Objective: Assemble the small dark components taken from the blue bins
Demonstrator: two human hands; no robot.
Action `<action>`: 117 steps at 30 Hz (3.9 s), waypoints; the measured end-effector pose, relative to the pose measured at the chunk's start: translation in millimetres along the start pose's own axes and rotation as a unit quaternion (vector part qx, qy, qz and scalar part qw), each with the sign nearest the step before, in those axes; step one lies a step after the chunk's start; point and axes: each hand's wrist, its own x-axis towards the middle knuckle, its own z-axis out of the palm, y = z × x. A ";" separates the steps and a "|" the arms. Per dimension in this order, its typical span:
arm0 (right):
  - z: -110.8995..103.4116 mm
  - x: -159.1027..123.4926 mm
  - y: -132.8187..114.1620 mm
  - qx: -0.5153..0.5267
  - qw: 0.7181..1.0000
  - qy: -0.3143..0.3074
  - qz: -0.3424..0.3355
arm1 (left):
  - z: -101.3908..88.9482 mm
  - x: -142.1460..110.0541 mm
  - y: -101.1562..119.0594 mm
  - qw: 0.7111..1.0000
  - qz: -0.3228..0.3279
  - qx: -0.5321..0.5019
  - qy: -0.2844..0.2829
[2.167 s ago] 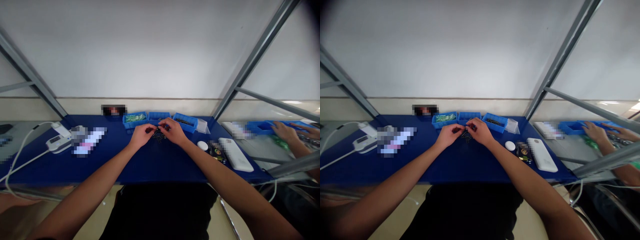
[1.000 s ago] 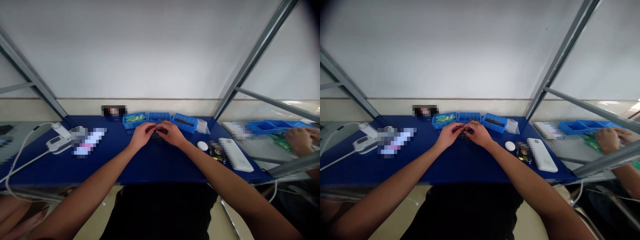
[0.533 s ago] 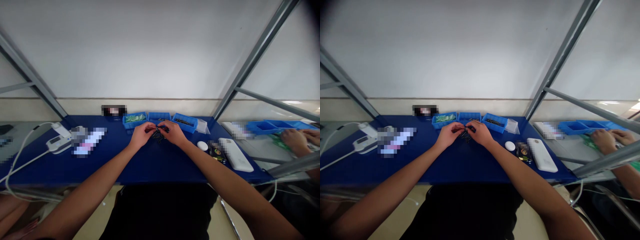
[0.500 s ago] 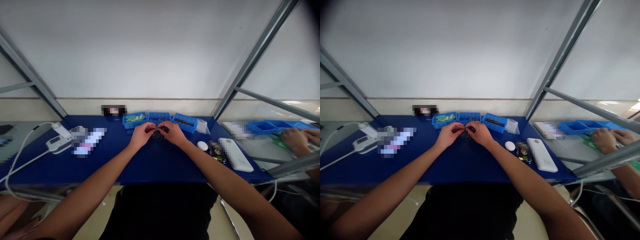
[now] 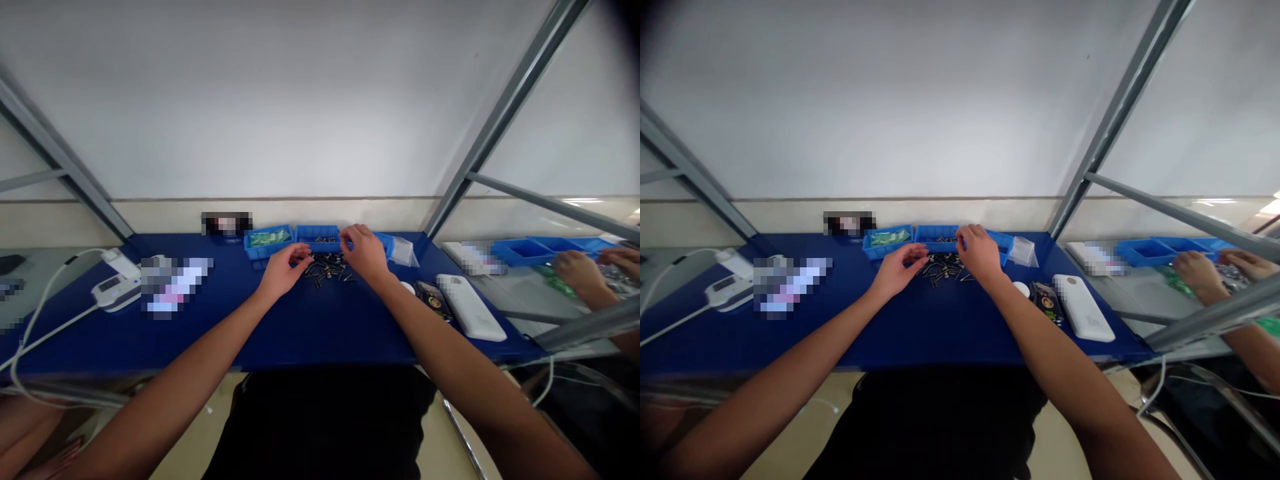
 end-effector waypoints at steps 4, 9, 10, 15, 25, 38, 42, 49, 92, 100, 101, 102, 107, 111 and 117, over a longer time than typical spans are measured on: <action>-10.0 1.8 24.0 -0.090 0.995 0.029 0.027 | -2.8 0.0 0.8 0.999 -0.004 0.052 0.008; -7.8 0.4 35.9 -0.123 0.991 -0.037 0.039 | -6.6 0.0 -3.7 0.994 -0.003 0.110 0.010; -6.1 0.0 34.1 -0.111 0.991 -0.062 0.030 | -7.0 0.0 -5.1 0.992 -0.003 0.123 0.007; 7.0 -5.9 10.4 -0.027 0.981 -0.176 -0.077 | -5.7 -0.3 -8.4 0.982 0.008 0.182 -0.044; 26.4 -18.0 0.3 -0.011 0.964 -0.238 -0.115 | -3.0 -1.4 -12.9 0.973 0.040 0.219 -0.061; 27.4 -14.7 0.1 0.006 0.973 -0.229 -0.036 | -2.0 -2.2 -6.8 0.973 0.075 0.192 -0.099; 25.1 -12.9 -2.5 0.036 0.984 -0.174 -0.026 | -1.1 -3.9 -2.2 0.974 0.089 0.186 -0.095; 21.7 -10.4 -22.2 0.231 0.968 -0.100 -0.021 | -1.2 -4.3 9.8 0.984 0.061 0.144 -0.084; 23.1 -18.1 -32.1 0.251 0.959 -0.126 0.024 | -5.4 -1.8 5.1 0.991 0.046 0.123 -0.019; 26.3 -19.0 -31.1 0.295 0.944 -0.132 0.064 | -4.8 -2.9 4.7 0.992 0.067 0.099 -0.029; 27.2 -19.3 -30.3 0.301 0.941 -0.139 0.062 | -4.3 -3.2 4.0 0.994 0.060 0.086 -0.031; 28.1 -19.6 -29.7 0.307 0.939 -0.146 0.059 | -3.7 -3.3 3.1 0.996 0.051 0.072 -0.033; 30.7 -18.6 -29.7 0.292 0.945 -0.147 0.023 | -0.5 -2.5 -0.2 0.999 0.017 0.027 -0.033; 28.9 -17.9 -30.8 0.232 0.966 -0.114 -0.011 | -2.4 -4.2 6.6 0.998 0.004 0.061 -0.009; 23.0 -18.1 -30.8 0.202 0.971 -0.122 -0.040 | -3.9 -7.9 17.3 0.994 0.004 0.089 -0.058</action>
